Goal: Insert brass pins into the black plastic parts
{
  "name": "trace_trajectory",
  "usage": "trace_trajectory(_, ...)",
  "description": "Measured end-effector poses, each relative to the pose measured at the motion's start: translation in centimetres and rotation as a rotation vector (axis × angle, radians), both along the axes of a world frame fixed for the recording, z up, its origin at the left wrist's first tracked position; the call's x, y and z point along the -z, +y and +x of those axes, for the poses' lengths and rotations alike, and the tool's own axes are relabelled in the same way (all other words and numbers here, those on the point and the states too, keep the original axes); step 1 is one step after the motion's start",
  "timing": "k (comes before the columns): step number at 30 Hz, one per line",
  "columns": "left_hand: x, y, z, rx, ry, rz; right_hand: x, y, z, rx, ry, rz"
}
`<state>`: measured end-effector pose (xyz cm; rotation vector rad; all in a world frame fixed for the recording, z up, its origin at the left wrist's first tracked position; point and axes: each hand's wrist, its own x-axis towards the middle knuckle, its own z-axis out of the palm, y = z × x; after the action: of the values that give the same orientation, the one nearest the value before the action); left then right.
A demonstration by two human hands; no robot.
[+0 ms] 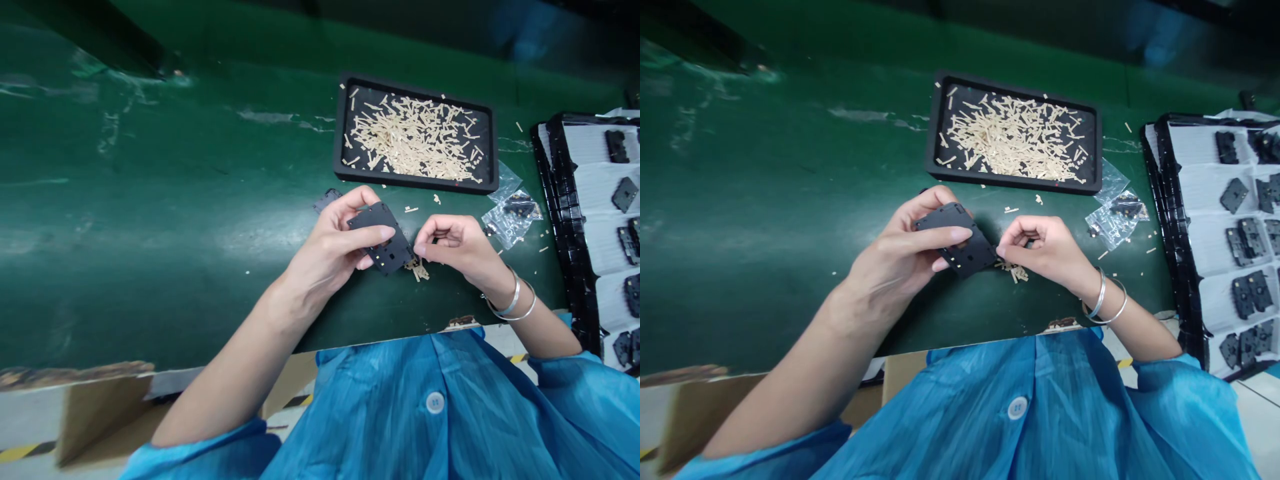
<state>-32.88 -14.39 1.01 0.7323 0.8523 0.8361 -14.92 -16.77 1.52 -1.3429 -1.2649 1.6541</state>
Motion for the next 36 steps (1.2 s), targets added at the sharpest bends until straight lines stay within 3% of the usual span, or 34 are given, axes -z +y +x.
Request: trace_trajectory(36,0.32,0.2,0.06,0.059,-0.102,-0.011,-0.06,0.0,0.08,-0.003,0.021,-0.017)
